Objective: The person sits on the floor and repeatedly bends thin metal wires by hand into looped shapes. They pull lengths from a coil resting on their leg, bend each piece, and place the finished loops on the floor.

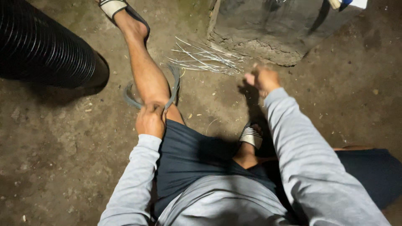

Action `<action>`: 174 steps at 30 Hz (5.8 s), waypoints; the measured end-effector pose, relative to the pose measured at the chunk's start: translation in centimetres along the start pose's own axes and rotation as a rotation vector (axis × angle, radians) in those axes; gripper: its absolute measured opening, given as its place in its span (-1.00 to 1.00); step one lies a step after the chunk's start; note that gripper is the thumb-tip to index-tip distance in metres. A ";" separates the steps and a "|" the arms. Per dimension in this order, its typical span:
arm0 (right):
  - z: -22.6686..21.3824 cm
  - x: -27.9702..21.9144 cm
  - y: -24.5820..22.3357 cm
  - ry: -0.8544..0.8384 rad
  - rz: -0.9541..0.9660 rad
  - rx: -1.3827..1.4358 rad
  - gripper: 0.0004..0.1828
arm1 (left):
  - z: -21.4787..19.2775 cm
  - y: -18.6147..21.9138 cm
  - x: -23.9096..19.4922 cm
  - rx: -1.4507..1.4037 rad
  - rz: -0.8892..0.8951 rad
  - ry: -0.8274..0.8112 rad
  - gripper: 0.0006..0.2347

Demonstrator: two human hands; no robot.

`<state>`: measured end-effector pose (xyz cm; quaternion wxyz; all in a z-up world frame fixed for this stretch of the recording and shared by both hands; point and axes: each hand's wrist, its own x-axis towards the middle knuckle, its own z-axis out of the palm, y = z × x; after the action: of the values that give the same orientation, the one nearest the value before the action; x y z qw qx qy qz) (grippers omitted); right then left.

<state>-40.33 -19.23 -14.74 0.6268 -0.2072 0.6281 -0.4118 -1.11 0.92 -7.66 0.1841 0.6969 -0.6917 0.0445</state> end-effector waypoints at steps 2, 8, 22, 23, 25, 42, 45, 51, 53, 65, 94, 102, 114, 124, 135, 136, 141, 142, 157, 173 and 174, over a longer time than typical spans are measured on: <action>-1.2 0.3 3.2 -0.050 0.119 0.046 -0.75 | 0.8 -0.4 -0.6 -0.010 -0.035 -0.018 -0.90; -5.9 -1.1 10.5 -0.218 0.184 -0.498 -0.71 | 1.3 -1.5 -0.1 0.019 0.069 -0.039 -0.90; 3.7 -12.2 6.8 -0.523 -0.364 -0.910 -0.65 | -8.1 2.5 0.7 -0.181 0.260 0.136 -0.90; 5.1 -13.7 6.2 -0.550 -0.197 -0.804 -0.63 | -9.0 3.1 0.3 -0.219 0.293 0.124 -0.88; 7.6 -16.4 5.3 -0.609 0.000 -0.547 -0.58 | -10.5 4.7 -0.5 -0.280 0.347 0.095 -0.89; 5.8 -28.2 -0.9 -0.314 -0.501 -0.291 -0.59 | -15.5 9.5 -2.2 -0.434 -0.095 0.351 -0.54; 4.9 -28.9 -1.1 -0.219 -0.617 -0.410 -0.61 | -13.8 9.4 -1.7 -0.498 -0.228 0.387 -0.27; 2.8 -29.2 -1.3 -0.011 -0.823 -0.725 -0.66 | -10.7 8.1 -0.2 -1.804 -0.859 0.086 -0.57; 2.6 -28.8 -1.2 0.028 -0.845 -0.756 -0.68 | -10.5 7.8 0.1 -1.984 -1.060 0.075 -0.66; 3.3 -29.6 -0.9 -0.266 -0.966 -0.949 -0.64 | -8.8 9.6 0.8 -1.623 -0.835 0.245 -0.76; 7.2 -32.2 -7.0 -0.222 -1.203 -0.658 -0.64 | -11.5 17.3 3.1 -1.870 -0.732 -0.023 -0.83; 9.1 -33.4 -10.1 -0.197 -1.333 -0.581 -0.72 | -14.4 19.5 2.8 -1.791 -0.543 -0.040 -0.84; 8.9 -33.9 -10.1 -0.134 -1.391 -0.623 -0.76 | -14.9 19.9 2.9 -1.701 -0.445 0.032 -0.88; 9.0 -33.5 -10.5 -0.177 -1.413 -0.729 -0.76 | -14.8 19.8 2.8 -1.491 -0.456 0.035 -0.86; 10.5 -33.4 -5.0 -0.347 -1.136 -0.880 -0.68 | -12.3 15.8 6.2 -2.016 -0.672 0.411 -0.84; 10.5 -33.3 -4.8 -0.333 -1.136 -0.874 -0.73 | -12.3 15.9 6.2 -2.012 -0.687 0.427 -0.84; 10.2 -32.5 -4.8 -0.396 -1.023 -0.799 -0.87 | -12.6 15.0 6.5 -2.087 -0.628 0.405 -0.84; 10.1 -32.4 -5.1 -0.421 -0.943 -0.753 -0.88 | -12.8 14.7 6.5 -2.122 -0.601 0.386 -0.84; 4.6 -31.7 -11.6 -0.554 -1.272 -0.901 -0.88 | -15.1 8.2 5.7 -2.270 -0.399 0.376 -0.90; 2.0 -30.7 -10.6 -0.495 -0.962 -0.851 -0.90 | -14.0 6.4 5.5 -2.246 -0.401 0.382 -0.89; 1.9 -30.5 -10.5 -0.504 -0.950 -0.841 -0.91 | -14.0 6.4 5.5 -2.246 -0.396 0.377 -0.89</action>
<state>-37.27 -2.10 12.46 0.3712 -0.7760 0.4106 -0.3024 -4.44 0.32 8.30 0.8040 0.2190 -0.1818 -0.5221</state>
